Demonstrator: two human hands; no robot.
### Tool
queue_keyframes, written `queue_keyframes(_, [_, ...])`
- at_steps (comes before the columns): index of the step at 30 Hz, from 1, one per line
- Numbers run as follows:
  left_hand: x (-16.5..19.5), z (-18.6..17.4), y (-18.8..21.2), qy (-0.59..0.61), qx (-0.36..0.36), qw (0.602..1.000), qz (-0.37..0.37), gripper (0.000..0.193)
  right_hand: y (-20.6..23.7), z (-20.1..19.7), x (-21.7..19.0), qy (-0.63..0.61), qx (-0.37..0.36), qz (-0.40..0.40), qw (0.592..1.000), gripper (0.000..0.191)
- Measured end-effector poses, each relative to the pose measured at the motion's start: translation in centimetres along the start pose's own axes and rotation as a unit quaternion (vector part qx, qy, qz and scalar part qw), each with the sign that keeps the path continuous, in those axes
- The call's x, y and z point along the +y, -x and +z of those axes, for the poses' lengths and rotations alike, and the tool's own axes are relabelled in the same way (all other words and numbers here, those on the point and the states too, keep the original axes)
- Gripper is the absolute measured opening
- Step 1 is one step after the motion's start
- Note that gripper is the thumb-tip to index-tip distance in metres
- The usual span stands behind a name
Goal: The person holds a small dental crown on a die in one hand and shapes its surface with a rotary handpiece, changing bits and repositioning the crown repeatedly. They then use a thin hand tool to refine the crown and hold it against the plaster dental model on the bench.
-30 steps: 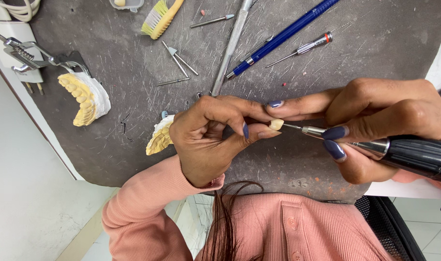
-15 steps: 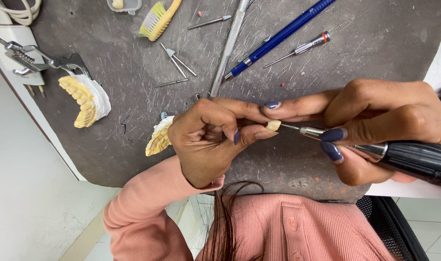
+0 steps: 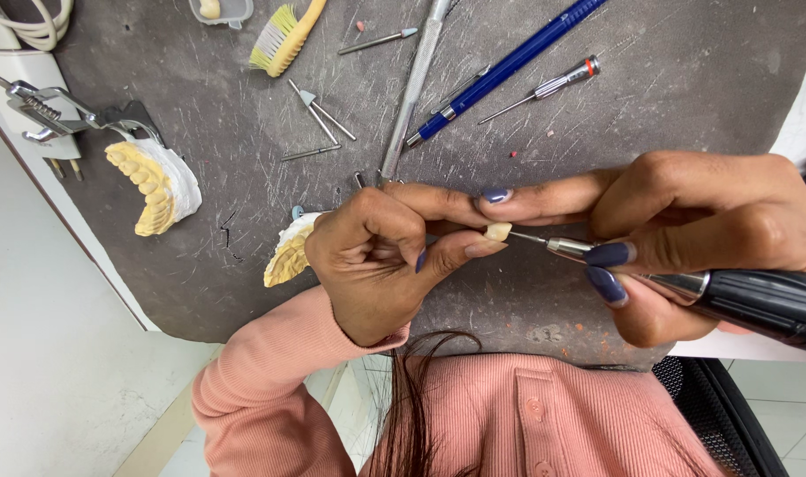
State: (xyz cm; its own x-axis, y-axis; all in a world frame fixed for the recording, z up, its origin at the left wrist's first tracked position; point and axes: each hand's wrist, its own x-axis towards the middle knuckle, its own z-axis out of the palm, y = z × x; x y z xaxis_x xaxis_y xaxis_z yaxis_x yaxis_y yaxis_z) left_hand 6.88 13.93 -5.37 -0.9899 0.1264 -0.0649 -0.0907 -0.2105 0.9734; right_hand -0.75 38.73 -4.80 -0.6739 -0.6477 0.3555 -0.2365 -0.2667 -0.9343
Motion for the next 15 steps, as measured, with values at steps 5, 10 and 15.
queue_keyframes(5, [-0.02,0.27,0.21,0.015,0.013,1.0,-0.003,0.04,0.15,0.07,-0.09,-0.01,0.001,0.014,1.0,0.023])
queue_keyframes(10, [0.38,0.04,0.3,0.015,0.004,0.999,-0.037,0.039,0.05,0.05,0.01,-0.013,0.0,0.003,1.0,0.025])
queue_keyframes(15, [0.51,-0.12,0.23,0.008,0.005,0.999,-0.046,0.04,0.02,0.29,-0.03,-0.001,0.007,0.007,1.0,0.025])
